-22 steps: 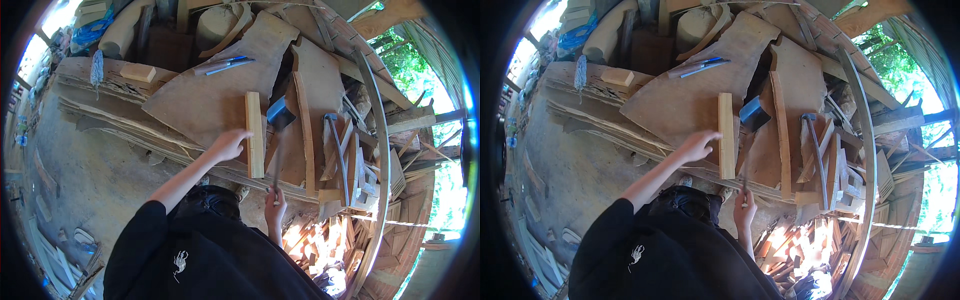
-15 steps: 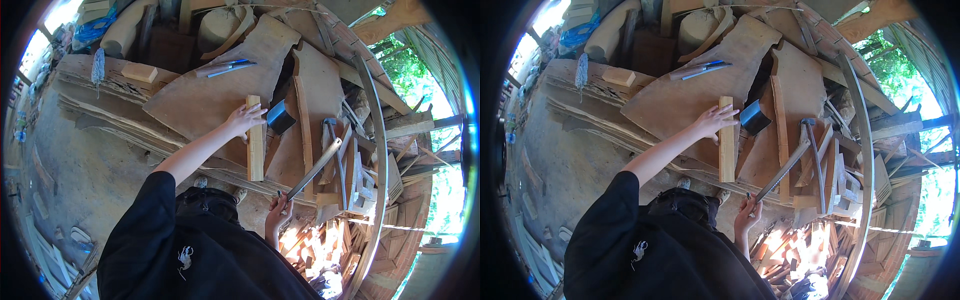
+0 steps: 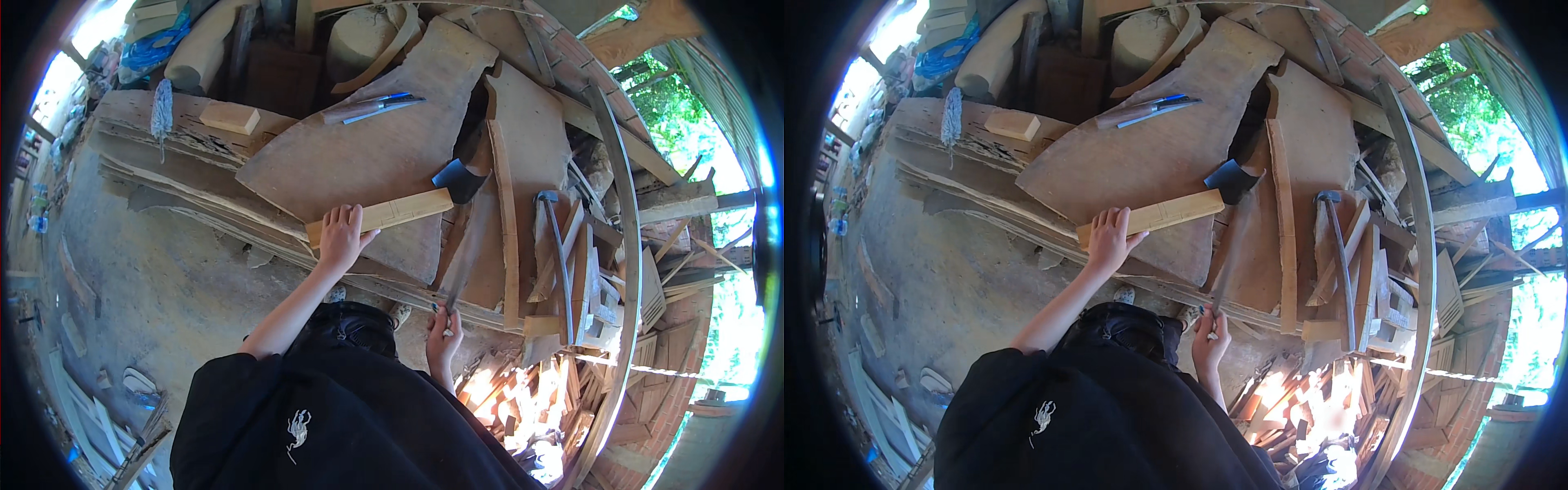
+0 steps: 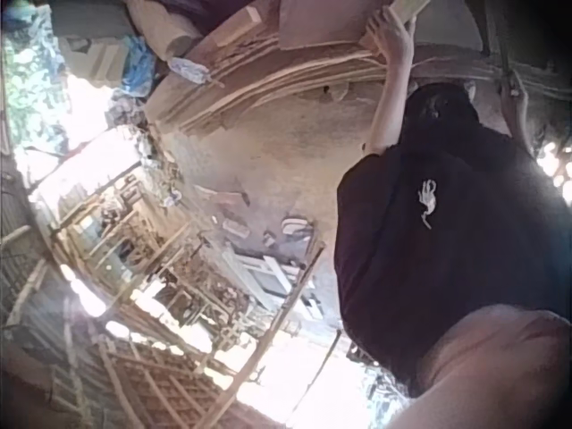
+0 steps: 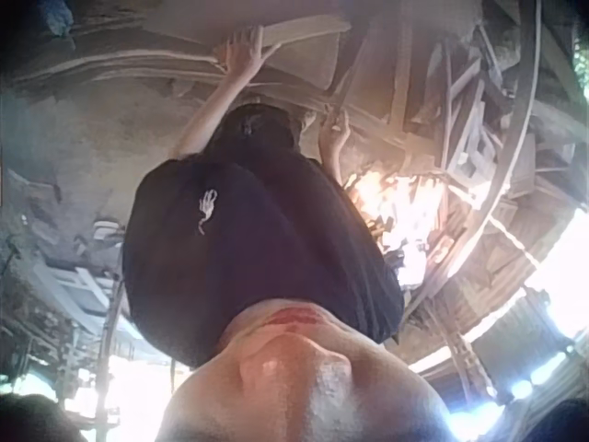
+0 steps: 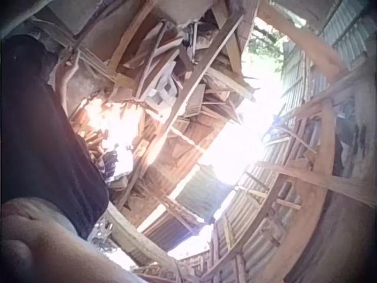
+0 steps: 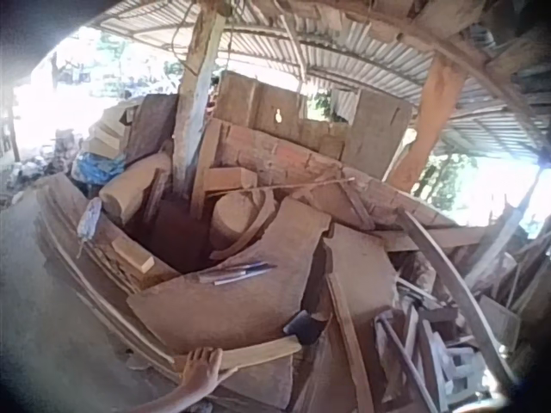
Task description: Using a hammer and chisel to carve wood and then using a metal file.
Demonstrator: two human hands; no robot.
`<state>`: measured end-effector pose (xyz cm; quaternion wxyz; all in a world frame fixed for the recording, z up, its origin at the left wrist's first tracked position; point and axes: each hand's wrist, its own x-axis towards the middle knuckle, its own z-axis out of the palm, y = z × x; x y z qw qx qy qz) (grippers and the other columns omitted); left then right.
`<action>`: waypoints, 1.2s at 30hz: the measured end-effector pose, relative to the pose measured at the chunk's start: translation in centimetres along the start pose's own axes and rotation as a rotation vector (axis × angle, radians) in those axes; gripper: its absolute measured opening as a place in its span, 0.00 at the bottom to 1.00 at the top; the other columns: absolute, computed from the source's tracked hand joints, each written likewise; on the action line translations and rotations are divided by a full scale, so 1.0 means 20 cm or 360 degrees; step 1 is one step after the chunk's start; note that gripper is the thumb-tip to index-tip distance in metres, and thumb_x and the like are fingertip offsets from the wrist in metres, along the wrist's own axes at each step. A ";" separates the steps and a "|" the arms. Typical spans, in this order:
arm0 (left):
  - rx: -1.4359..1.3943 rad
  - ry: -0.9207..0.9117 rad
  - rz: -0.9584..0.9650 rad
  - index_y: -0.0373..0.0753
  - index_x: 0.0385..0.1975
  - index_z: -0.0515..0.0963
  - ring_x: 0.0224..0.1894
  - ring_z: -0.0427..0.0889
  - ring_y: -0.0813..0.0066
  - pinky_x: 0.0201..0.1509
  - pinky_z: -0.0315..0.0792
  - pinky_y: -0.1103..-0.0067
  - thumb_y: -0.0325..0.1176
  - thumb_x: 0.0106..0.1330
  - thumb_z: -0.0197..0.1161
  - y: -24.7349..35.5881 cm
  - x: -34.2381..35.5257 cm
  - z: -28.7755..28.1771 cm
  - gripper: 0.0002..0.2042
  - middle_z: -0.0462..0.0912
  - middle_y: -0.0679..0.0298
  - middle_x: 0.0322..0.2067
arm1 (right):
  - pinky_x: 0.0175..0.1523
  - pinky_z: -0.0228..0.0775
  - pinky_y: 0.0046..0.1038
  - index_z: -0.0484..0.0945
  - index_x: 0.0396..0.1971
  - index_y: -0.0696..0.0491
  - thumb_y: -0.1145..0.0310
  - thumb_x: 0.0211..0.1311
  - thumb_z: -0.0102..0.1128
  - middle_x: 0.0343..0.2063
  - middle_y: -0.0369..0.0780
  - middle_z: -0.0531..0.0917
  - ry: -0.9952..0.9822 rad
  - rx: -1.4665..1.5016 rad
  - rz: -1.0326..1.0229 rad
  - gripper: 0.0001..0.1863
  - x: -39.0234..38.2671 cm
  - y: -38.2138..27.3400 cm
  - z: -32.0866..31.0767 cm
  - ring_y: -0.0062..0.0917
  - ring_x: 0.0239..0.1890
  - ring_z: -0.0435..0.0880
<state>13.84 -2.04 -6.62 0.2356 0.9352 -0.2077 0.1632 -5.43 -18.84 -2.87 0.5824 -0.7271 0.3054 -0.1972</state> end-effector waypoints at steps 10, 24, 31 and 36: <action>0.0012 0.0009 -0.0022 0.35 0.41 0.67 0.40 0.72 0.58 0.45 0.66 0.67 0.45 0.50 0.63 -0.02 -0.07 -0.07 0.24 0.72 0.56 0.35 | 0.22 0.59 0.43 0.68 0.24 0.55 0.64 0.61 0.49 0.14 0.51 0.73 -0.0451 -0.0902 -0.0384 0.11 0.15 0.07 0.17 0.49 0.21 0.74; 0.0137 0.0062 0.0076 0.33 0.40 0.67 0.36 0.72 0.61 0.43 0.66 0.70 0.47 0.49 0.62 -0.03 -0.07 -0.05 0.26 0.72 0.56 0.32 | 0.23 0.62 0.41 0.72 0.31 0.55 0.66 0.61 0.49 0.17 0.52 0.74 -0.0541 -0.0894 -0.0351 0.08 0.11 0.10 0.06 0.49 0.23 0.74; 0.0134 0.0062 0.0113 0.34 0.40 0.67 0.37 0.72 0.63 0.44 0.66 0.70 0.48 0.49 0.62 -0.04 -0.07 -0.05 0.25 0.72 0.57 0.32 | 0.22 0.65 0.38 0.74 0.33 0.54 0.64 0.61 0.49 0.20 0.51 0.77 -0.0602 -0.0849 -0.0125 0.09 0.05 0.13 -0.02 0.47 0.23 0.76; 0.0087 -0.0019 0.0134 0.34 0.40 0.66 0.37 0.72 0.62 0.44 0.66 0.69 0.48 0.50 0.62 -0.05 -0.07 -0.06 0.26 0.72 0.57 0.33 | 0.24 0.67 0.36 0.74 0.34 0.54 0.65 0.61 0.49 0.21 0.50 0.78 -0.0600 -0.0838 -0.0029 0.09 0.02 0.13 -0.04 0.44 0.24 0.78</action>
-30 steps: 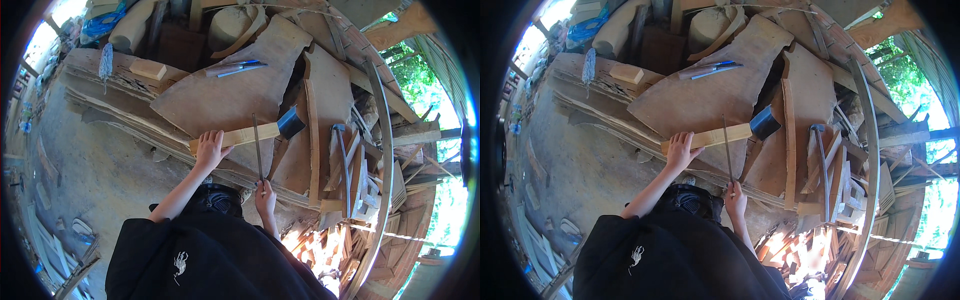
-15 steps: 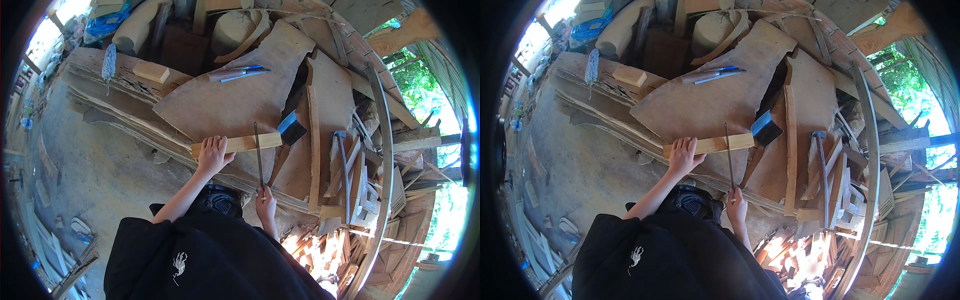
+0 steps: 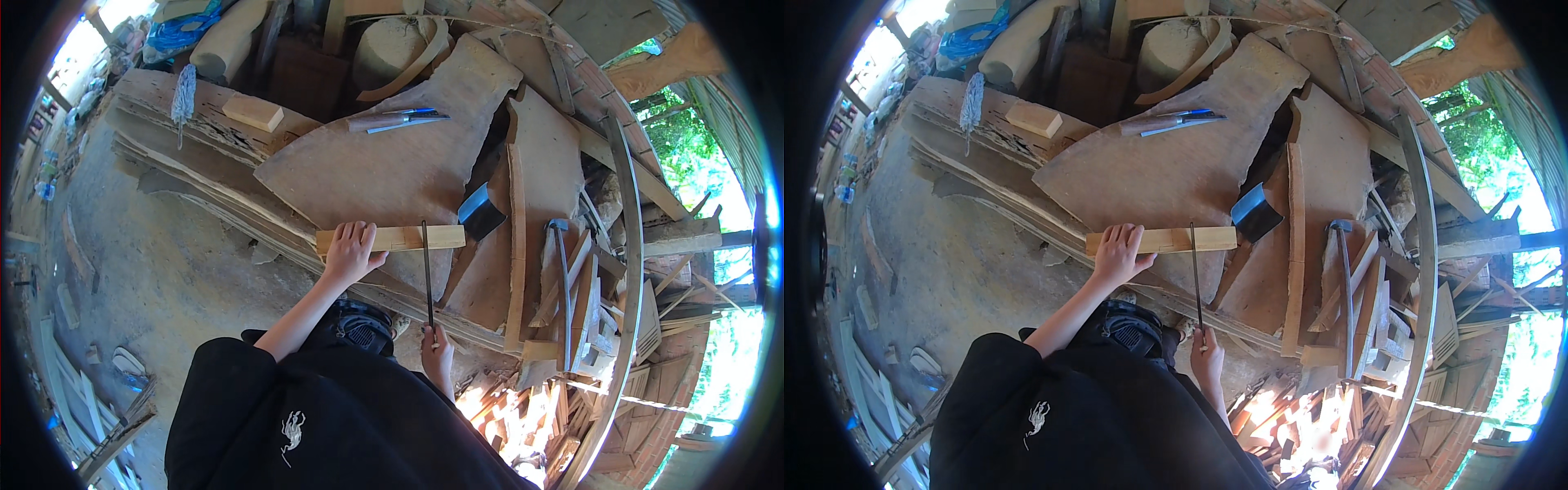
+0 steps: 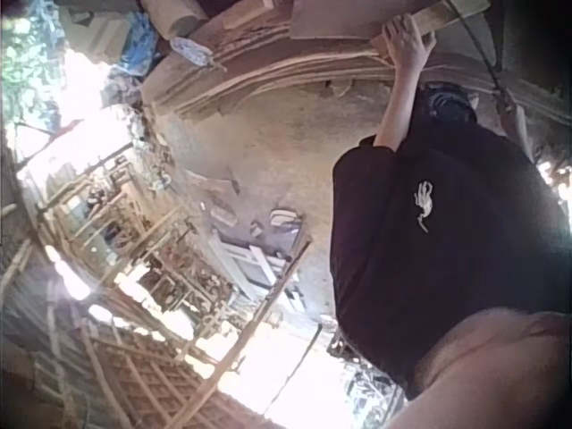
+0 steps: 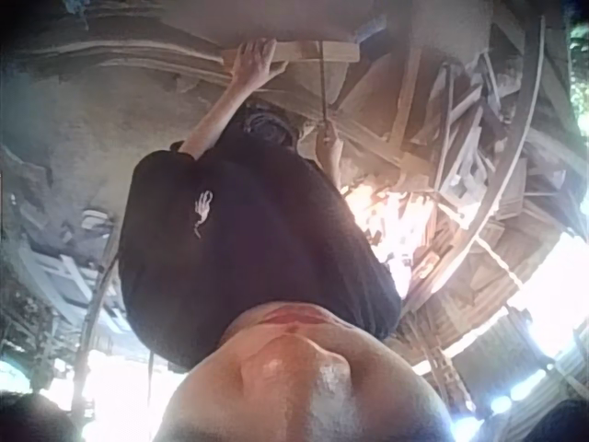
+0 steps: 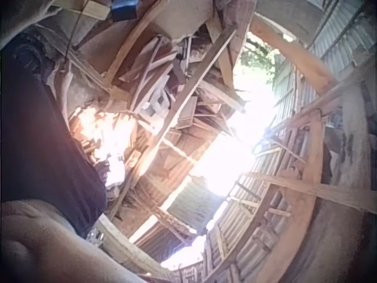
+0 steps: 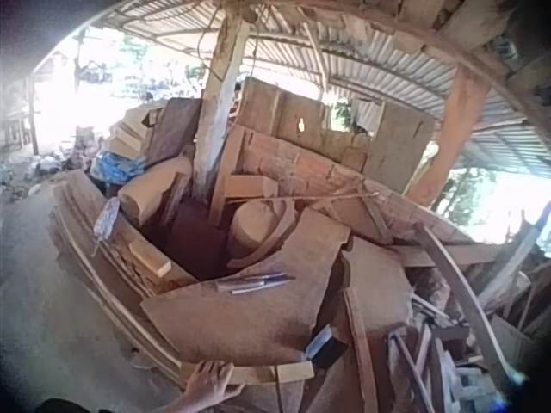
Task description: Using a hammer and chisel to carve wood and then using a metal file.
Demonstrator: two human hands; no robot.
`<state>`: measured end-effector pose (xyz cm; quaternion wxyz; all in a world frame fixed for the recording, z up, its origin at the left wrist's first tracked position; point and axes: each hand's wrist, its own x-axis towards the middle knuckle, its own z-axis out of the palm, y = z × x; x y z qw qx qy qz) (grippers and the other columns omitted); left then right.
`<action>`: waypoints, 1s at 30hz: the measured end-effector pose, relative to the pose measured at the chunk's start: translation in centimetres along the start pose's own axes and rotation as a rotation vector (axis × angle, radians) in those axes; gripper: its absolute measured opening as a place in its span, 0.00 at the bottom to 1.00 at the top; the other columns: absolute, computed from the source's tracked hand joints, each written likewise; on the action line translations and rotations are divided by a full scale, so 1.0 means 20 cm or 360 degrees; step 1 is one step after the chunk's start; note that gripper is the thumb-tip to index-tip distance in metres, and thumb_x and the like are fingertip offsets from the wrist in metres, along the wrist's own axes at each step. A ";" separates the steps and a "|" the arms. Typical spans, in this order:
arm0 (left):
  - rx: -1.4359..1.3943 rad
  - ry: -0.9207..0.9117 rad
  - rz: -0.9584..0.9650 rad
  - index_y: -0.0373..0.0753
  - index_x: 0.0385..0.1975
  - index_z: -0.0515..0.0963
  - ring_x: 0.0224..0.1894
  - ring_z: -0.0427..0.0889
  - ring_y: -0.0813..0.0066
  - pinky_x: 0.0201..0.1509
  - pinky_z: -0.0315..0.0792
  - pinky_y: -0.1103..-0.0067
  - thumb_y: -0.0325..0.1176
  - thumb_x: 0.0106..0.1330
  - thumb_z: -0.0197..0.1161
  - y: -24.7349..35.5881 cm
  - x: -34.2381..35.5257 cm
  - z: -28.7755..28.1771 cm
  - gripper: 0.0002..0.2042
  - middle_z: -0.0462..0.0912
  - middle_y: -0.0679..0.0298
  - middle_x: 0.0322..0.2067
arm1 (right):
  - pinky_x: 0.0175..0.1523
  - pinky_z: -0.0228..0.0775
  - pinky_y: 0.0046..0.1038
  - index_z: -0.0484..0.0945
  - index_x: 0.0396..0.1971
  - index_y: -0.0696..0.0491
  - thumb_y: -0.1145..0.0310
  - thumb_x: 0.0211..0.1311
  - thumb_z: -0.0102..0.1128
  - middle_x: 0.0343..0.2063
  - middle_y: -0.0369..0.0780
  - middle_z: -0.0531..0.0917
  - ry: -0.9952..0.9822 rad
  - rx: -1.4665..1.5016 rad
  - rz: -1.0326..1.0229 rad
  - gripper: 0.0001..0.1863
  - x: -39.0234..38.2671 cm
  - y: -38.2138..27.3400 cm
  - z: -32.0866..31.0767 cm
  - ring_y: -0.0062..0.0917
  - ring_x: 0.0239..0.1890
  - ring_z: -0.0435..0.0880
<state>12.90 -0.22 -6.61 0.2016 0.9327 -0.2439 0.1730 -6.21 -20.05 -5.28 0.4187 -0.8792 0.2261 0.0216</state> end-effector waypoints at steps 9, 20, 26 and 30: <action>-0.0020 0.0008 -0.0010 0.34 0.40 0.66 0.38 0.72 0.61 0.45 0.66 0.69 0.47 0.50 0.62 0.00 0.00 0.01 0.25 0.72 0.57 0.34 | 0.21 0.62 0.40 0.73 0.31 0.54 0.65 0.61 0.49 0.17 0.50 0.76 0.0097 -0.0106 -0.0139 0.09 0.00 0.00 0.03 0.47 0.21 0.75; -0.0307 -0.0152 -0.0446 0.35 0.48 0.63 0.46 0.69 0.58 0.49 0.63 0.65 0.46 0.52 0.60 0.11 0.07 -0.06 0.27 0.71 0.55 0.42 | 0.21 0.59 0.44 0.70 0.26 0.55 0.63 0.61 0.49 0.15 0.52 0.74 0.0115 -0.0292 -0.0274 0.11 0.07 -0.06 -0.03 0.49 0.20 0.74; -0.0744 -0.0434 -0.0259 0.39 0.59 0.53 0.59 0.58 0.59 0.57 0.59 0.63 0.45 0.53 0.62 0.16 0.37 0.02 0.36 0.60 0.56 0.57 | 0.23 0.61 0.43 0.69 0.27 0.55 0.63 0.61 0.49 0.17 0.53 0.74 -0.0011 -0.0129 -0.0258 0.11 0.08 -0.05 -0.05 0.49 0.22 0.74; -0.0986 -0.0653 -0.0333 0.41 0.59 0.56 0.53 0.68 0.55 0.53 0.65 0.65 0.46 0.52 0.62 0.11 0.36 0.28 0.36 0.69 0.55 0.52 | 0.25 0.61 0.44 0.69 0.28 0.56 0.62 0.61 0.49 0.18 0.54 0.74 0.0002 -0.0238 -0.0237 0.11 0.10 -0.03 -0.07 0.49 0.25 0.74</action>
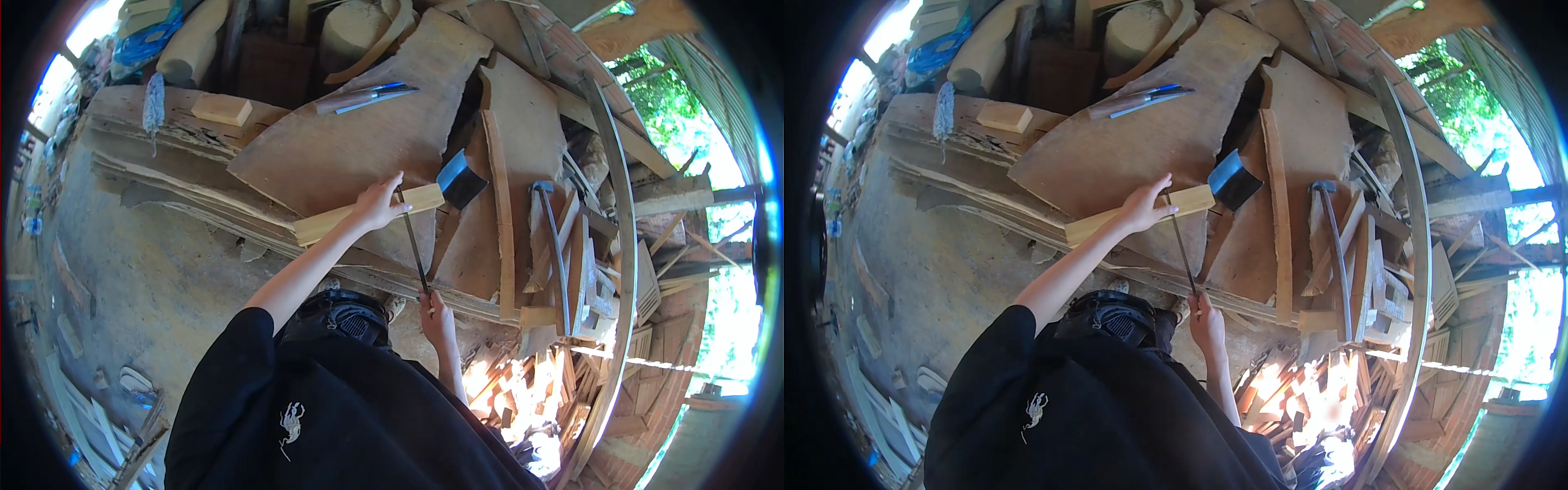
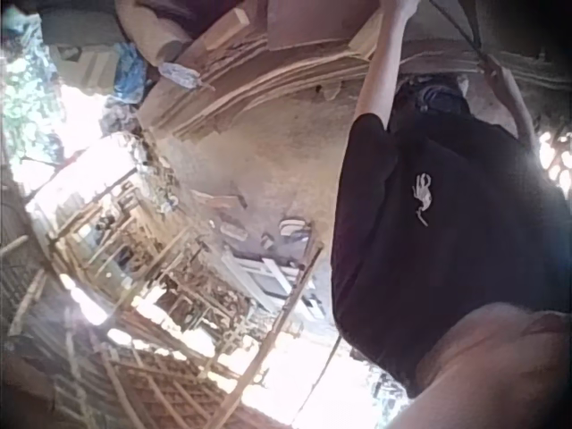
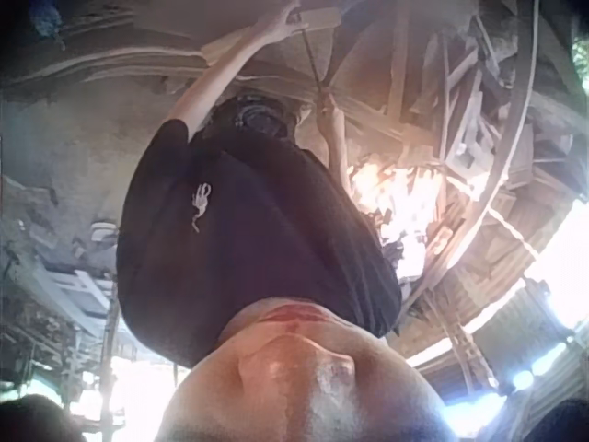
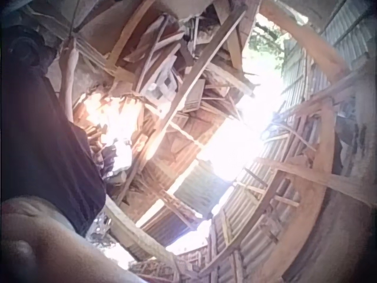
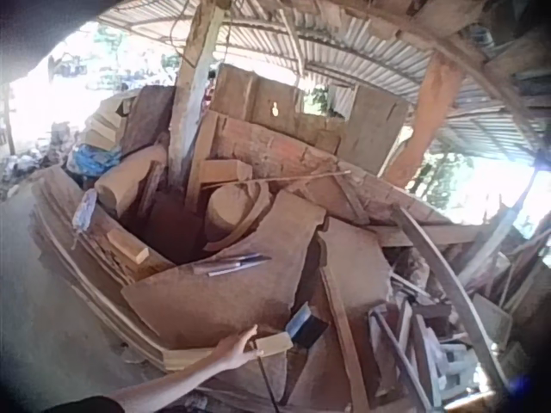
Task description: Using a hammer and chisel to carve wood and then using a metal file.
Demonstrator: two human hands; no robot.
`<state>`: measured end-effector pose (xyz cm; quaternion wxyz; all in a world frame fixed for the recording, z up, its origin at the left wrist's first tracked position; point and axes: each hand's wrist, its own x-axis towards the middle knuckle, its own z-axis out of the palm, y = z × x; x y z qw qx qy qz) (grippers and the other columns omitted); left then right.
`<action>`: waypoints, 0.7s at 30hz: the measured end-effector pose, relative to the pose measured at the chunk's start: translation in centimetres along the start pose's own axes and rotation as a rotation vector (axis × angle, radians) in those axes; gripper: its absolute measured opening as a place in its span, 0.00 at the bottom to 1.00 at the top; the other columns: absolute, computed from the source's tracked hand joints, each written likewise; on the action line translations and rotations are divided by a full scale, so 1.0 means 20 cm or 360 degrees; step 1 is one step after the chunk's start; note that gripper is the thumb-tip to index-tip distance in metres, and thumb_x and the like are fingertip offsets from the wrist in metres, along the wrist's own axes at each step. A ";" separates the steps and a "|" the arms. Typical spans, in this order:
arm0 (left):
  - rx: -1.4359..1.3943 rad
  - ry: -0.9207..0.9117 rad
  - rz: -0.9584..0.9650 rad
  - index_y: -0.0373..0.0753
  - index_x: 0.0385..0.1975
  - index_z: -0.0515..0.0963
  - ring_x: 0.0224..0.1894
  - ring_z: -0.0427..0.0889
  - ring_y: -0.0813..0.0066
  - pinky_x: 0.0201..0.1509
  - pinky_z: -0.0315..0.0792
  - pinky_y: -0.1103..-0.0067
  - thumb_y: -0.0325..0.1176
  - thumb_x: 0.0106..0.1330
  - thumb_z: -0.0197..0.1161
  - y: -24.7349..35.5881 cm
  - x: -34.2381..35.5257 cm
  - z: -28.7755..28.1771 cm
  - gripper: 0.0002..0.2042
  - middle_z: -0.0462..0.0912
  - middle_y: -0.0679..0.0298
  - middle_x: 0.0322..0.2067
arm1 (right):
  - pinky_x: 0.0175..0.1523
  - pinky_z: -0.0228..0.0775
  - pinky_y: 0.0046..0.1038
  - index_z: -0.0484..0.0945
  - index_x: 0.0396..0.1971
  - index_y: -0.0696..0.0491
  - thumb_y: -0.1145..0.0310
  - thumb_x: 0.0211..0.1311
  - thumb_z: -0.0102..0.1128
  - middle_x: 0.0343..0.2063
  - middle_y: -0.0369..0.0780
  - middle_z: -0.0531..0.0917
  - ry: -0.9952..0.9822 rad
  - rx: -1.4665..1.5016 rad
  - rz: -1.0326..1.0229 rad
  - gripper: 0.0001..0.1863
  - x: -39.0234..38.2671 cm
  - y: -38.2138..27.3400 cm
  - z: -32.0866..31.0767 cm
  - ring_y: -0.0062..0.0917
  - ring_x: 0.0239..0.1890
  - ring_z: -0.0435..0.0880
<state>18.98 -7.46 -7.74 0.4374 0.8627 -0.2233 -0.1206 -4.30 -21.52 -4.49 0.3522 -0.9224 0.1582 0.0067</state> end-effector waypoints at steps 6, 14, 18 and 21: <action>-0.0061 0.0034 0.0059 0.39 0.55 0.63 0.51 0.72 0.56 0.52 0.65 0.68 0.44 0.54 0.61 0.05 -0.02 -0.02 0.29 0.73 0.53 0.49 | 0.31 0.66 0.40 0.72 0.38 0.54 0.62 0.62 0.48 0.25 0.54 0.77 -0.0163 -0.0092 0.0194 0.12 0.03 0.03 0.00 0.51 0.31 0.75; -0.0021 0.0126 0.0101 0.40 0.53 0.65 0.48 0.74 0.56 0.50 0.67 0.68 0.45 0.55 0.60 0.06 -0.03 -0.04 0.27 0.74 0.54 0.47 | 0.35 0.65 0.46 0.69 0.44 0.55 0.59 0.62 0.44 0.27 0.56 0.77 -0.0246 0.0068 0.0152 0.17 0.07 0.06 0.00 0.51 0.34 0.75; -0.0022 0.0030 0.0036 0.42 0.52 0.66 0.46 0.75 0.58 0.48 0.67 0.67 0.47 0.55 0.59 0.07 -0.03 -0.04 0.26 0.76 0.55 0.44 | 0.37 0.66 0.42 0.68 0.46 0.55 0.61 0.61 0.47 0.29 0.56 0.77 -0.0341 0.0053 0.0245 0.17 0.06 0.02 -0.01 0.50 0.35 0.75; 0.0002 0.0157 0.0078 0.45 0.52 0.66 0.44 0.76 0.58 0.46 0.68 0.67 0.47 0.55 0.59 0.06 -0.03 -0.02 0.25 0.77 0.56 0.42 | 0.40 0.68 0.34 0.66 0.50 0.56 0.65 0.59 0.51 0.33 0.51 0.79 -0.0299 0.0193 0.0121 0.20 0.04 0.01 -0.02 0.41 0.37 0.79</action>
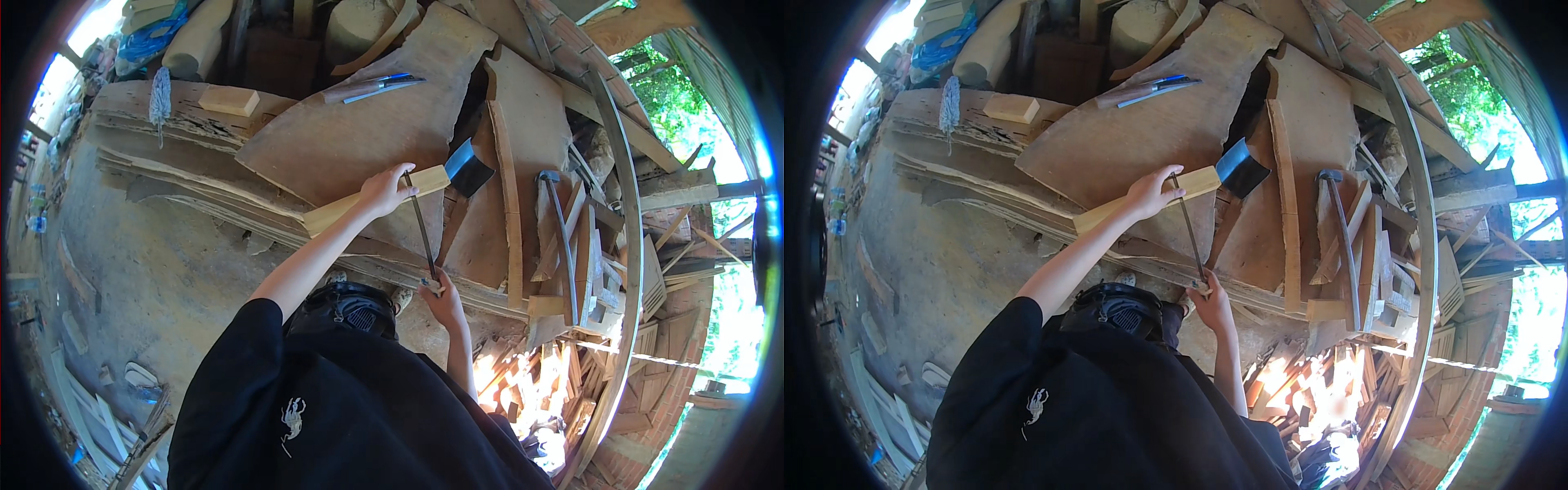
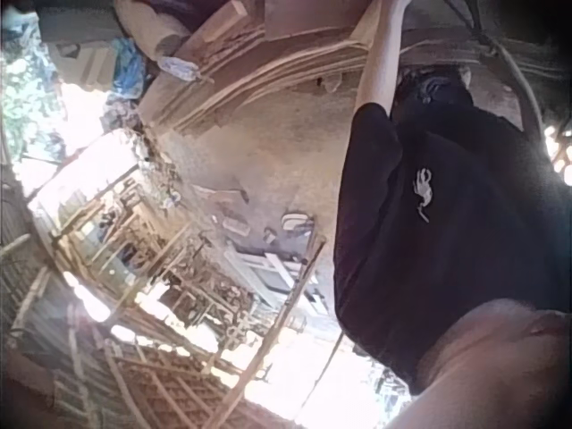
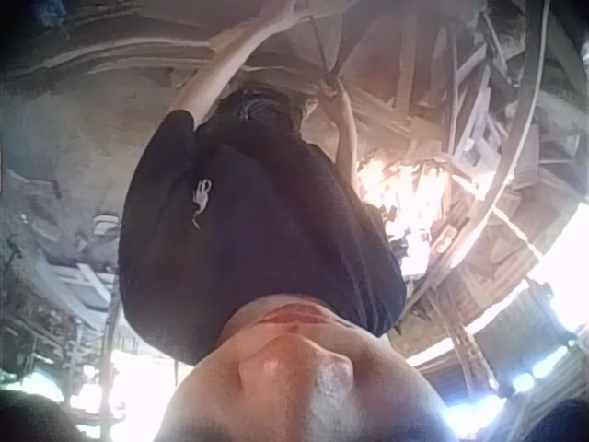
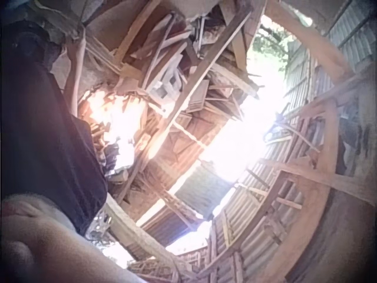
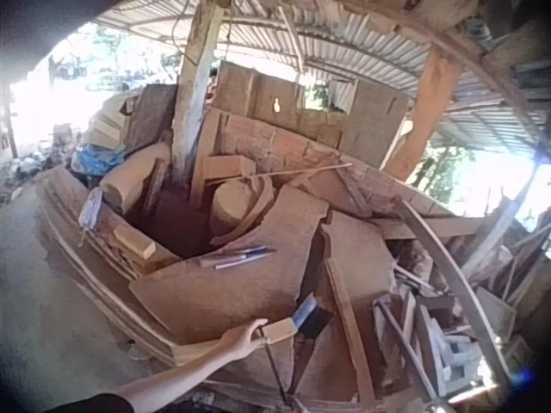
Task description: Using a hammer and chisel to carve wood and then using a metal file.
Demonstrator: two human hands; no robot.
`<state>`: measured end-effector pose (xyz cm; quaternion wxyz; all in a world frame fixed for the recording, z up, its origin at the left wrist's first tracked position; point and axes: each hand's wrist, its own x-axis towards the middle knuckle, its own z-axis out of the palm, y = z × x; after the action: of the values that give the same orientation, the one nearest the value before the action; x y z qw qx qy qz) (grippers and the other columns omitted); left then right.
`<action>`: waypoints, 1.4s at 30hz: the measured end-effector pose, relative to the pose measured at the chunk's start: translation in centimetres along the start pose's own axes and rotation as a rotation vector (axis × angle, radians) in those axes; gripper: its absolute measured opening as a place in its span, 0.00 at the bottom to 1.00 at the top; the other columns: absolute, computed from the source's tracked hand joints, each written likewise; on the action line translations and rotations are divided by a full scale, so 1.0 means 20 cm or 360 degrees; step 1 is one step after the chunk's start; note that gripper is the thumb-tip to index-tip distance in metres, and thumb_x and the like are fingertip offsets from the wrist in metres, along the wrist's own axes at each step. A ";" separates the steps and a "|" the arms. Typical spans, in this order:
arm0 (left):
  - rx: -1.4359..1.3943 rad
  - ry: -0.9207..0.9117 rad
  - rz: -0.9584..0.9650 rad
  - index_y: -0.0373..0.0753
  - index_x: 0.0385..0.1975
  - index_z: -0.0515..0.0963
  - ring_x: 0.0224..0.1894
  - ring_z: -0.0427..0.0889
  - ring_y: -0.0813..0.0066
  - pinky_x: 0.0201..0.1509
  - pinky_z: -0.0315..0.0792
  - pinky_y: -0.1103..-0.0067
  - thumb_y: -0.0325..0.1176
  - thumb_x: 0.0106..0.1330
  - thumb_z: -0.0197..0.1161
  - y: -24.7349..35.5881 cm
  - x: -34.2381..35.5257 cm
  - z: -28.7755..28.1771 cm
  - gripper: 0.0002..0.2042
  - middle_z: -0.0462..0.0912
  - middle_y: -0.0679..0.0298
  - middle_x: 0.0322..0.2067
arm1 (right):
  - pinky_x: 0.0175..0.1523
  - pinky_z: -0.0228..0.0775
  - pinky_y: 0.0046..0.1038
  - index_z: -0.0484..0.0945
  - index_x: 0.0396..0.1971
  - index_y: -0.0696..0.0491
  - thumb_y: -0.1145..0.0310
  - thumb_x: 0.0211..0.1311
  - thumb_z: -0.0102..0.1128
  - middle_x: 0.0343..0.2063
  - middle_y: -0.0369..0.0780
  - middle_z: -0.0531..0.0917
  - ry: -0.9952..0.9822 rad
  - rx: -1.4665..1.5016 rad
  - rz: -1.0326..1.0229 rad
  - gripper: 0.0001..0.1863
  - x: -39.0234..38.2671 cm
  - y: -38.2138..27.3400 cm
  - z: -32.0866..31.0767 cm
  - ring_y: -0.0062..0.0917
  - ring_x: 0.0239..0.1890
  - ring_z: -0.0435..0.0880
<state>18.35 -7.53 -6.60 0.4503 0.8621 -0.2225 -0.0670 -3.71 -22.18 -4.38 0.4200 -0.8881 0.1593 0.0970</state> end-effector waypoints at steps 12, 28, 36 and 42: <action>-0.0152 -0.0288 -0.0234 0.43 0.50 0.68 0.54 0.70 0.65 0.55 0.63 0.72 0.43 0.53 0.62 0.02 0.03 -0.05 0.24 0.73 0.63 0.50 | 0.48 0.68 0.25 0.66 0.51 0.61 0.68 0.64 0.45 0.38 0.43 0.79 -0.0663 0.1307 0.0253 0.18 -0.02 0.24 -0.16 0.24 0.40 0.78; -0.0215 -0.0291 -0.0108 0.43 0.51 0.68 0.54 0.70 0.67 0.56 0.63 0.74 0.40 0.53 0.63 0.00 0.01 -0.06 0.24 0.73 0.64 0.50 | 0.36 0.70 0.19 0.69 0.49 0.60 0.64 0.65 0.44 0.31 0.41 0.80 -0.0320 0.1123 0.0426 0.18 0.00 0.09 0.00 0.19 0.31 0.79; -0.0132 -0.0234 -0.0167 0.47 0.52 0.68 0.54 0.70 0.66 0.56 0.63 0.72 0.45 0.54 0.62 0.03 0.00 -0.06 0.25 0.73 0.65 0.51 | 0.34 0.72 0.20 0.69 0.40 0.61 0.68 0.64 0.46 0.28 0.43 0.78 -0.0360 0.1785 0.0582 0.12 -0.01 0.14 0.01 0.21 0.27 0.78; -0.0132 -0.0252 -0.0256 0.47 0.52 0.68 0.54 0.70 0.67 0.56 0.64 0.72 0.45 0.53 0.62 0.06 -0.01 -0.07 0.26 0.73 0.67 0.51 | 0.37 0.74 0.23 0.72 0.37 0.64 0.72 0.61 0.48 0.31 0.45 0.79 -0.0161 0.1707 0.0565 0.11 -0.04 0.16 0.03 0.24 0.29 0.79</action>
<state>18.20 -7.02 -4.92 0.4598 0.8498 -0.1844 -0.1799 -5.65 -23.48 -6.80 0.7968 -0.5042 0.3129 0.1140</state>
